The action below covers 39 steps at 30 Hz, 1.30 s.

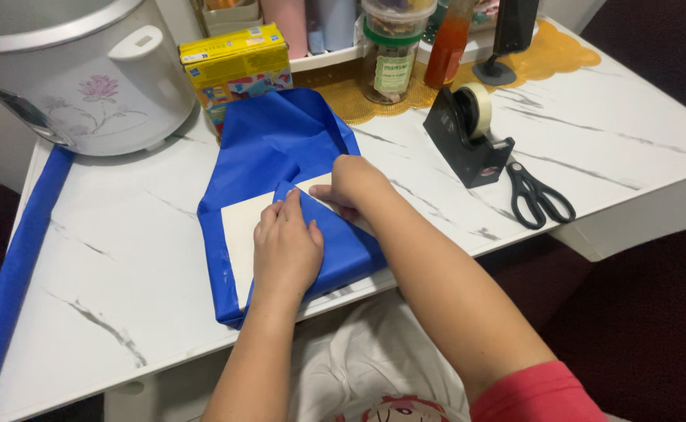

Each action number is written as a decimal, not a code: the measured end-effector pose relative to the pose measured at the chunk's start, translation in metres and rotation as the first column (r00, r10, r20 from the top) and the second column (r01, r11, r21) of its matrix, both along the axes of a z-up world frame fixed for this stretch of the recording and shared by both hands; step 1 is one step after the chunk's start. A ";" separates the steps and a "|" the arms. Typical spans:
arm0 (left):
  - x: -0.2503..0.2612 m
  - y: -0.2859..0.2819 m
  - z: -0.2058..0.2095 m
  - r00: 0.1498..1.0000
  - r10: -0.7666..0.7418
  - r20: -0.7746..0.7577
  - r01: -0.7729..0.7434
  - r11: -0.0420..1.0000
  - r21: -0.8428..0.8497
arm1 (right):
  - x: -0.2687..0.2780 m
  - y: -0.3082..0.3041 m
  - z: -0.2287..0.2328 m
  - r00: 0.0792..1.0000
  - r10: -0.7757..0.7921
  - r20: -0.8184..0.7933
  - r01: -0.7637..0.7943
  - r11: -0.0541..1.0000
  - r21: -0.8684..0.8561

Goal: The person wraps a white rectangular box with blue wrapping paper. They fold the paper around the box, secure it with clear tape, and trim excess paper with scissors.

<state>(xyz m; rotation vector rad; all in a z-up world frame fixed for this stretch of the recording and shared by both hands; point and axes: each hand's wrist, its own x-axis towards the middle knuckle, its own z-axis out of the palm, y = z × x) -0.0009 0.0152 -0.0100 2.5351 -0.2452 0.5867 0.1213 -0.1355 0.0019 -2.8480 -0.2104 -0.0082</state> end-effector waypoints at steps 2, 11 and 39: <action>-0.001 0.000 -0.001 1.000 -0.002 -0.018 0.002 1.000 0.002 | 0.000 -0.002 -0.001 0.989 0.054 -0.136 -0.065 0.995 -0.075; 0.001 0.002 -0.001 0.999 -0.027 0.047 0.026 0.999 0.019 | -0.035 -0.023 0.028 0.975 0.165 -0.147 -0.106 0.934 0.342; -0.026 0.133 -0.024 0.973 -0.045 -0.227 -0.024 0.957 -0.290 | -0.180 -0.106 -0.066 0.977 -0.123 -0.176 0.200 0.219 0.955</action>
